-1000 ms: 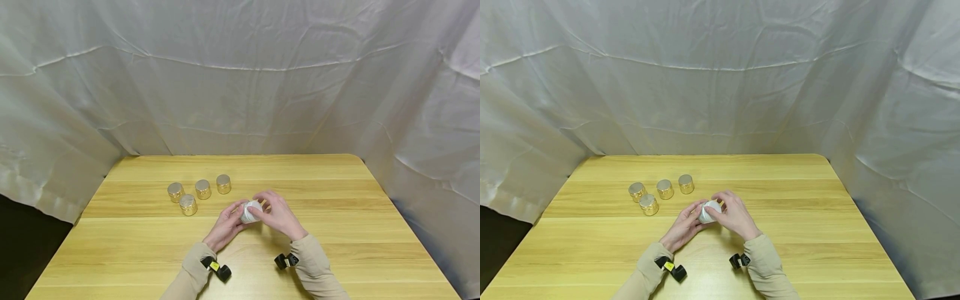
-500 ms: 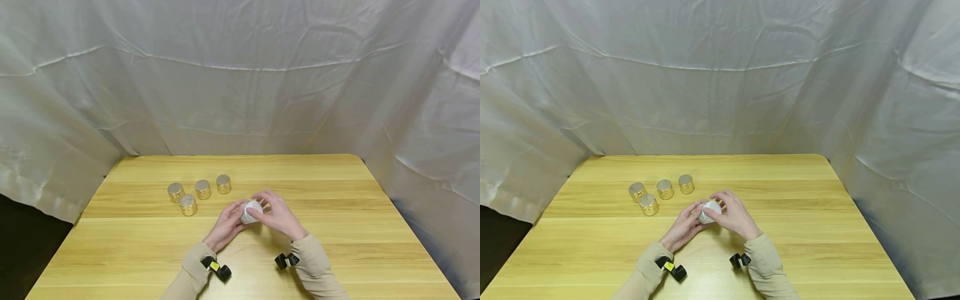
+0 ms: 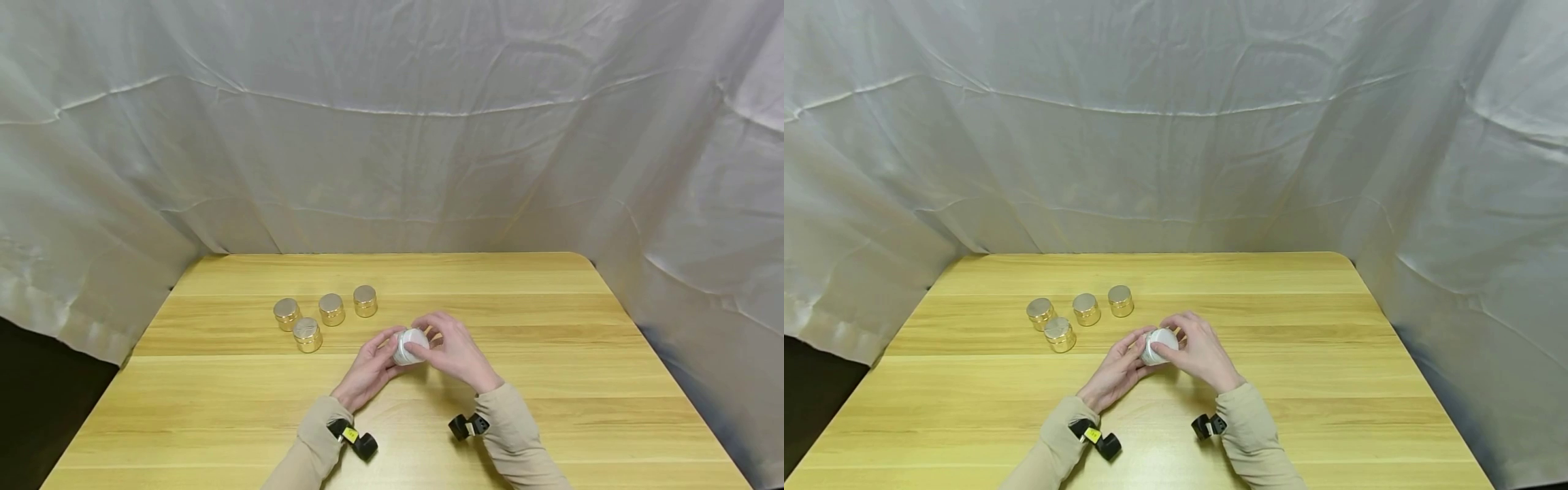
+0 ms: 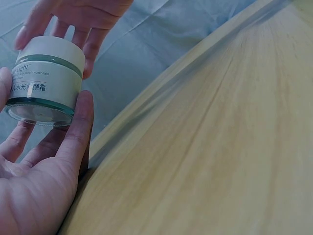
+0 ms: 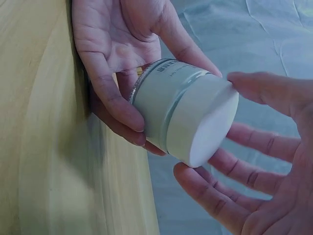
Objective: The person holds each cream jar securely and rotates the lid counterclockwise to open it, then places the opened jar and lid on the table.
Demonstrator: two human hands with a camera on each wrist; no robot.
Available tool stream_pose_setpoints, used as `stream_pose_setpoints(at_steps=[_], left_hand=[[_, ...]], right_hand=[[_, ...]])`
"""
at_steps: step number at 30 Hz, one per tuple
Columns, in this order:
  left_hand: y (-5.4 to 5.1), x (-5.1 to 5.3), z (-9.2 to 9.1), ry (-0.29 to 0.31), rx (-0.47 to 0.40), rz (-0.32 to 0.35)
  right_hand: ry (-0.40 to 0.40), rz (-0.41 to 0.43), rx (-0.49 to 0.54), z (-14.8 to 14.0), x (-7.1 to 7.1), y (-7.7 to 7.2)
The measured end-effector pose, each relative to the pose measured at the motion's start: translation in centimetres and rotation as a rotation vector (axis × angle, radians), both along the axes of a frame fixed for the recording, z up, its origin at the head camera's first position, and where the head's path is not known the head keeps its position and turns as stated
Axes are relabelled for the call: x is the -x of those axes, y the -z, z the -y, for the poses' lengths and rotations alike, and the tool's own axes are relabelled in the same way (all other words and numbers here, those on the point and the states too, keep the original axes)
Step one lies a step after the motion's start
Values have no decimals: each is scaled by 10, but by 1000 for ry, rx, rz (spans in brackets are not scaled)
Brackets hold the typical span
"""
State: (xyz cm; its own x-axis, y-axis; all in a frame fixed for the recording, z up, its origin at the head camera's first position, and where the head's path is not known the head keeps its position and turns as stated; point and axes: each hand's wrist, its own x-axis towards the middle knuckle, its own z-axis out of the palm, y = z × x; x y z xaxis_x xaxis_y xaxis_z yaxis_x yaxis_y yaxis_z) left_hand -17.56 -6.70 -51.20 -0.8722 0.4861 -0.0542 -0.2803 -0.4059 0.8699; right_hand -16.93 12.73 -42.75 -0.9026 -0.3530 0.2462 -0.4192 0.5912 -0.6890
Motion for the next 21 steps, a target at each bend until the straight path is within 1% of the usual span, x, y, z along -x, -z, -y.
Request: stream_pose_setpoints(at_steps=[3, 6, 9, 14, 17, 21], left_hand=[[0, 0, 0, 2, 5, -3], [-1, -1, 0, -4, 4, 6], [-1, -1, 0, -8, -2, 10], [-2, -2, 0, -10, -12, 20], [-2, -2, 0, -5, -16, 15], [-1, -1, 0, 0, -12, 1]], right_hand=[[-36, -15, 5, -1, 0, 1], [-53, -21, 8, -1, 0, 1], [-31, -15, -3, -1, 0, 1], [20, 32, -15, 1, -1, 0], [16, 41, -20, 1, 0, 1], [-17, 31, -17, 1, 0, 2]])
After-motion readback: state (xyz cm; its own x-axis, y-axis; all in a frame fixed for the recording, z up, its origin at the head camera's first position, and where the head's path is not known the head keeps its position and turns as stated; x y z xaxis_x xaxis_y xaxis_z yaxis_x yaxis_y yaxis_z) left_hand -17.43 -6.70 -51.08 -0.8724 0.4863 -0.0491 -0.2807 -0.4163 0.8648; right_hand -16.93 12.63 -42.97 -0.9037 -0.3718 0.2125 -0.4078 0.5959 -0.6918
